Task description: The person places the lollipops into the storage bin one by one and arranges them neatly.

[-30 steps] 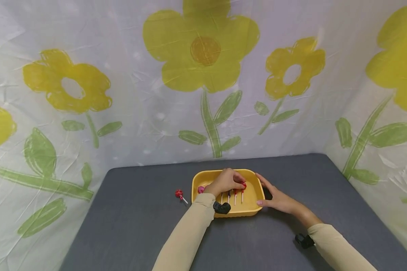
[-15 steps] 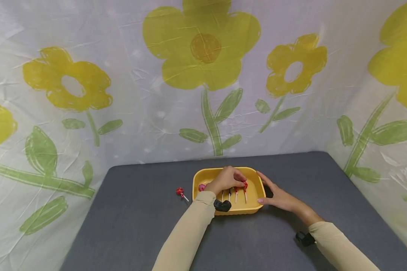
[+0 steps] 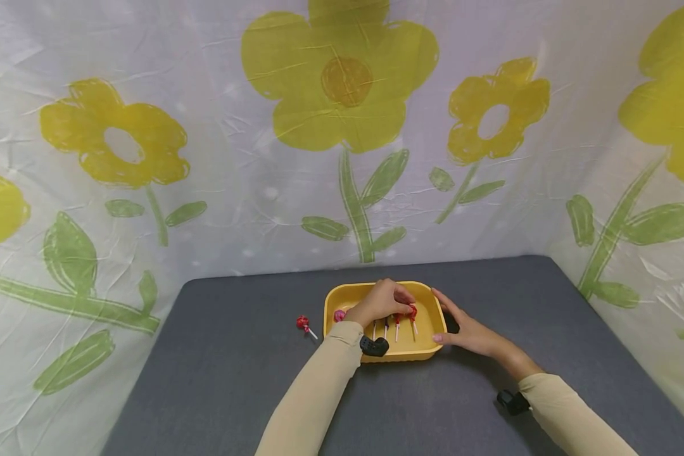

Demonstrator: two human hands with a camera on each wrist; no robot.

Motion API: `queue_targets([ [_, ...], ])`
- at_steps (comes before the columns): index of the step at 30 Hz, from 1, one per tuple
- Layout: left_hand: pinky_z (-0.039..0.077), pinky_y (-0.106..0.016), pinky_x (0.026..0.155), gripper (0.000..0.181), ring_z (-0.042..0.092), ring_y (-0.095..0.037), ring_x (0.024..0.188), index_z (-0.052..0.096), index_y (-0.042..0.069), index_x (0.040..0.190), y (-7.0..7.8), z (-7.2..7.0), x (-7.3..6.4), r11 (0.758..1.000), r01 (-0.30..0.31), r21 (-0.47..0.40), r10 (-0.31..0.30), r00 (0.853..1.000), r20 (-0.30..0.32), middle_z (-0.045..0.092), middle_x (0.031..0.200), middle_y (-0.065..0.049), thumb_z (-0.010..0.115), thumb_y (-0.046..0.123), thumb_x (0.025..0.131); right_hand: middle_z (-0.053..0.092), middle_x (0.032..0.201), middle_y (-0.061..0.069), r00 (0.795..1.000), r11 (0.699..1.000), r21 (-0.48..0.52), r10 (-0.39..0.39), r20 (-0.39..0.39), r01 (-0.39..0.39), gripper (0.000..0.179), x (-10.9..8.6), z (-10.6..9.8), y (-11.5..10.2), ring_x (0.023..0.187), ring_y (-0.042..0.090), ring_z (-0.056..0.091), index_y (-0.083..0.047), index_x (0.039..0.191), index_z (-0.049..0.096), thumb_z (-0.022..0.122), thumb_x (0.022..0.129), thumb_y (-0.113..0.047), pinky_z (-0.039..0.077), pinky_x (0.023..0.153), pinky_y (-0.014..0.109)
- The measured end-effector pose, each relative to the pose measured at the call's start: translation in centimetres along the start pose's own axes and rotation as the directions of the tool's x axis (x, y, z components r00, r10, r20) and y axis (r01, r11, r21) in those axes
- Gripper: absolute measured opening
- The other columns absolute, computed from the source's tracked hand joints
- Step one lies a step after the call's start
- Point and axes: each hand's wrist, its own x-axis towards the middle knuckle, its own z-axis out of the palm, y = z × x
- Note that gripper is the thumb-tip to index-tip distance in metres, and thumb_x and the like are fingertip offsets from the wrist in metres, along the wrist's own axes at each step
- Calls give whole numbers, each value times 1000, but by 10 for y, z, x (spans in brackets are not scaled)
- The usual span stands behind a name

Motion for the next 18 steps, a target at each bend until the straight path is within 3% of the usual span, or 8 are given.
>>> queue_targets([
  [9, 57, -20, 84, 23, 73, -11, 97, 76, 10, 110, 10, -14, -2, 997, -35, -67, 33, 999, -24, 77, 108, -3, 75, 20, 89, 22, 161, 24, 1000, 999, 22, 27, 7, -27, 98, 0, -1, -1, 148, 49, 20, -33, 160, 1, 70, 91, -30, 19, 106, 81],
  [18, 56, -24, 89, 25, 71, -12, 101, 76, 14, 111, 31, -47, -22, 991, -71, -116, 61, 994, -88, 76, 112, -3, 73, 27, 91, 22, 161, 23, 999, 999, 25, 35, 5, -35, 99, 0, -1, -3, 148, 48, 21, -34, 160, 1, 71, 90, -31, 20, 106, 80],
])
